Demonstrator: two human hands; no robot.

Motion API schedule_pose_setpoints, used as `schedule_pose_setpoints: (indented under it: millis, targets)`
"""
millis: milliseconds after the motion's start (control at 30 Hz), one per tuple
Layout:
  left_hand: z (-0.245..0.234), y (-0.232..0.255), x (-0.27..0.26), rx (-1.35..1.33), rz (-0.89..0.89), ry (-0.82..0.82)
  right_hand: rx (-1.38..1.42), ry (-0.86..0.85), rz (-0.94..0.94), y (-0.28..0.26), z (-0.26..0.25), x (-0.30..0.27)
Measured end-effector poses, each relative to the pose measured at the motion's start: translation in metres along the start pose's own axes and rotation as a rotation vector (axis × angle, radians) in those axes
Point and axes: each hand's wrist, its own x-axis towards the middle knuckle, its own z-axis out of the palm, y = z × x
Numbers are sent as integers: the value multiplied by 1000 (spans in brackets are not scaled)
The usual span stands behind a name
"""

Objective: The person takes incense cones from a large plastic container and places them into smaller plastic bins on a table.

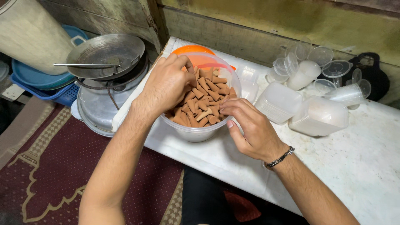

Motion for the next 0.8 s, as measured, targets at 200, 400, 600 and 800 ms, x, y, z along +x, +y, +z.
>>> schedule_pose_setpoints:
  millis: [200,400,600,800]
  targets:
    - [12,-5,-2,49,49,60,41,20,-24,0,-1,1]
    - [-32,24,-3,12,55,138,128,205,47,0,-23,-23]
    - [-44,116,4,-347,191,193,-7,270,223,-12,-57,-71]
    - [35,206,4,-760,243,122,-64,320,473,-19,-74,-157]
